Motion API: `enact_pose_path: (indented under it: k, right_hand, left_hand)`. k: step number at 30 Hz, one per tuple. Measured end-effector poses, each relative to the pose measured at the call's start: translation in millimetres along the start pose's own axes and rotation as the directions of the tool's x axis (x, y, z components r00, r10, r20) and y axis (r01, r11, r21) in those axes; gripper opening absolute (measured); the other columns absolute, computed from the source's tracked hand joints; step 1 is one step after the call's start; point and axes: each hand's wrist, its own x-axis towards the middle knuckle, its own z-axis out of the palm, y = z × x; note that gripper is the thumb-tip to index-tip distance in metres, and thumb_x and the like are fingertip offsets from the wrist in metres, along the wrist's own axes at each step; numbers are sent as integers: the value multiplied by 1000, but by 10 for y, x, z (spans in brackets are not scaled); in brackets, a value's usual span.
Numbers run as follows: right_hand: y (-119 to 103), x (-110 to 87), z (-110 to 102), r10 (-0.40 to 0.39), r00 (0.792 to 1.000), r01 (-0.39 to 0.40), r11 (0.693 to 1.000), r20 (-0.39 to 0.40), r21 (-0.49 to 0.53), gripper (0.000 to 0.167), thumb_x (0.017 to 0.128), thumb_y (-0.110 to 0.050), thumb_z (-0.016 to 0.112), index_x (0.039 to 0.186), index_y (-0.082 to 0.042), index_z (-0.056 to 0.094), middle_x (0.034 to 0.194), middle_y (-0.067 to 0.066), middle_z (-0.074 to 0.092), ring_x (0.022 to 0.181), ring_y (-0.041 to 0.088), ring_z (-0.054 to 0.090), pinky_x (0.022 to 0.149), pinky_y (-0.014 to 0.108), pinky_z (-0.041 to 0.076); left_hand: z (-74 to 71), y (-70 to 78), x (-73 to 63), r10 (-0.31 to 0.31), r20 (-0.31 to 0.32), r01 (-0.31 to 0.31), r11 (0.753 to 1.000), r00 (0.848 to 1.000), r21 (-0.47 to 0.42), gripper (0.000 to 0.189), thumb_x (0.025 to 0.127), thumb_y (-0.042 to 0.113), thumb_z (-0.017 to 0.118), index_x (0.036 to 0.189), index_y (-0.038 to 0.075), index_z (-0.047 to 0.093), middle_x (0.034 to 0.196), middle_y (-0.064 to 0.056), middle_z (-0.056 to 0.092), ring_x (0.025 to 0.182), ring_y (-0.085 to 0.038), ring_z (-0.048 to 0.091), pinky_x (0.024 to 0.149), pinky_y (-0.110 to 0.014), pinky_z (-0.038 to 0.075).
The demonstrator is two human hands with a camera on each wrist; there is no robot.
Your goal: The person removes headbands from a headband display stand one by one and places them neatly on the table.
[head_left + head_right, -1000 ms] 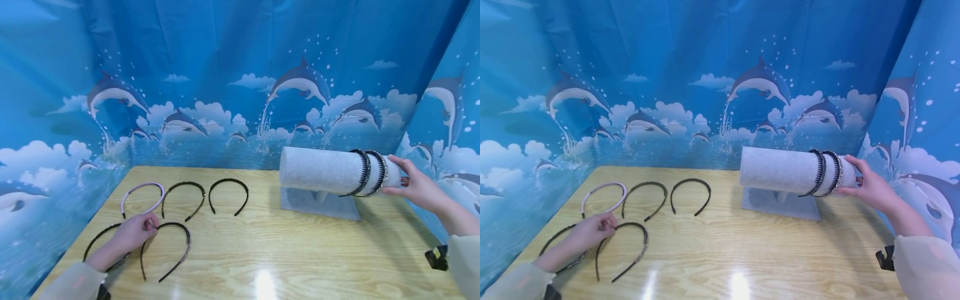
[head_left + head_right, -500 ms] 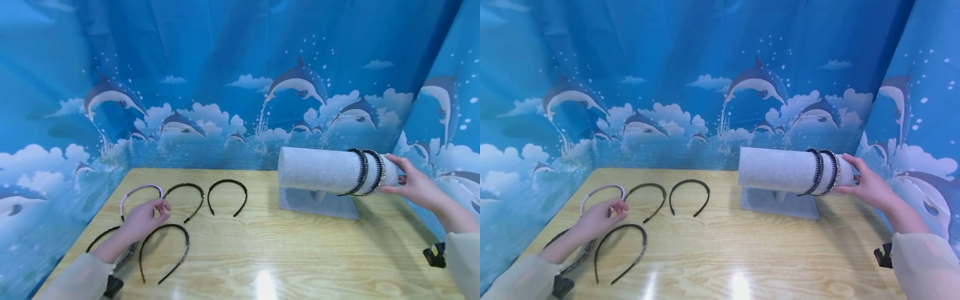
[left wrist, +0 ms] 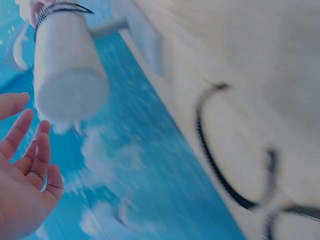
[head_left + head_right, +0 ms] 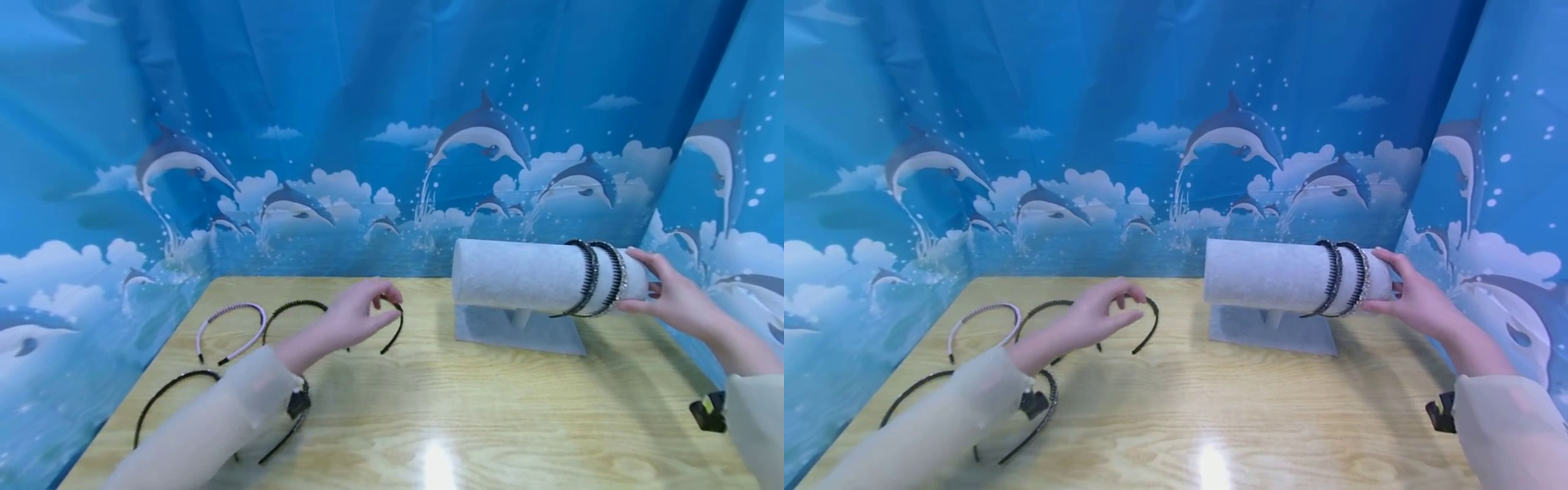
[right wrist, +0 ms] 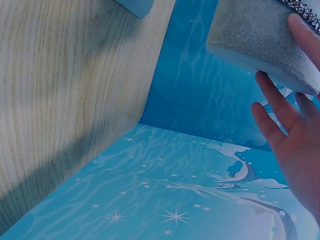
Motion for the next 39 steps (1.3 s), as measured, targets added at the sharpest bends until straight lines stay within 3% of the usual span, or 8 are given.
enact_pose_path:
  k: [4,11,16,19,26,30,39]
  right_hand:
    - [4,20,13,-17,1000,17,1000,2,12,105,87,-26,75,154,-3,-3,148,41,8,120,66,30,91,68,37]
    - [12,10,8,-9,1000,9,1000,-1,11,105,87,-24,75,154,-2,-3,150,39,6,120,65,30,90,67,37]
    - [29,-3,-9,-3,1000,3,1000,2,-3,105,87,-25,75,154,-2,-3,151,38,4,120,65,31,89,64,40]
    - [37,0,-13,3,1000,-3,1000,4,-1,105,87,-25,75,154,-2,-3,151,38,4,120,65,31,89,64,40]
    - [35,12,-11,0,1000,0,1000,8,4,105,88,-25,75,154,-3,-4,151,38,3,120,65,31,88,64,41]
    - [20,21,7,-15,1000,15,1000,0,3,104,88,-23,75,154,-3,-3,150,39,5,119,65,32,87,62,43]
    - [24,25,14,-17,1000,17,999,-1,28,105,87,-22,75,154,-4,-3,150,37,8,120,63,34,84,57,46]
  left_hand:
    - [89,289,378,111,21,-111,994,994,-3,22,95,26,65,115,17,62,111,6,58,92,-11,52,74,-30,47]
    - [222,731,1023,277,5,-276,959,961,-70,26,96,26,63,119,13,60,117,0,57,105,-15,51,85,-27,44]
    - [322,1031,1392,303,22,-300,949,953,-96,32,96,27,63,125,15,57,125,2,55,115,-11,47,95,-20,39]
    - [397,1154,1556,293,40,-286,949,955,-131,38,96,28,63,131,18,53,130,6,51,120,-6,43,98,-17,35]
    - [595,1272,1783,245,113,-222,957,963,-189,56,94,31,65,144,24,40,145,9,37,132,-2,31,103,-21,32]
    - [706,1303,1848,209,155,-187,971,966,-148,62,93,35,66,146,29,36,149,10,32,136,-3,27,104,-24,33]
    - [849,1388,1948,162,162,-157,987,973,-43,67,90,43,68,147,35,35,150,12,30,136,-4,26,105,-28,34]
